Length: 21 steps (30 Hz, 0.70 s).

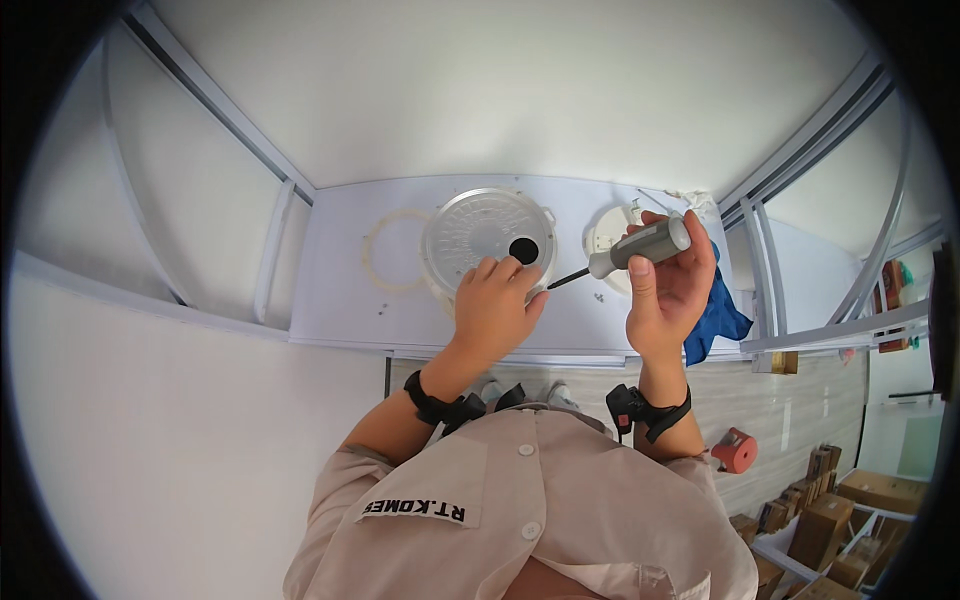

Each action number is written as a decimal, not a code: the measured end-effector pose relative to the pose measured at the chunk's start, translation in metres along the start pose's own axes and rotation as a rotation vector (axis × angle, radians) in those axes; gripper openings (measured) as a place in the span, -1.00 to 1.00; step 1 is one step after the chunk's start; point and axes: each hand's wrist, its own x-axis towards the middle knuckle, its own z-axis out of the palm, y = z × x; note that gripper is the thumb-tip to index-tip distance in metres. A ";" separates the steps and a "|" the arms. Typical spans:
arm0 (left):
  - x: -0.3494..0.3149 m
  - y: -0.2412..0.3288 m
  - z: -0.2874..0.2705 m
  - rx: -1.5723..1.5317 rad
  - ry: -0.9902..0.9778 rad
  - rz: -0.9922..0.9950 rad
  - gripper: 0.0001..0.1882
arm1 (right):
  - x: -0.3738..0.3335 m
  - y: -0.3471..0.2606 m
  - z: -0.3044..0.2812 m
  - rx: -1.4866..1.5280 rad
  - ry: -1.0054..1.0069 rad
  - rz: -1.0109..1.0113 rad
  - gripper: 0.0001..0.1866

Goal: The person uses a screwdriver to remove screws from a white circular appliance component, then flips it over and continues unscrewing additional fasteners. They handle the component and a separate lid, placing parts on the work surface.

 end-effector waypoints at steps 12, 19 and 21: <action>0.001 0.003 0.028 0.065 0.054 -0.016 -0.79 | 0.009 0.005 -0.030 0.034 -0.017 0.056 -0.28; -0.003 0.000 0.015 -0.044 0.035 -0.063 -0.83 | 0.019 0.013 -0.030 0.099 -0.046 0.077 -0.27; -0.008 0.000 0.005 -0.013 0.022 -0.056 -0.83 | 0.022 0.015 -0.026 0.155 -0.060 0.101 -0.26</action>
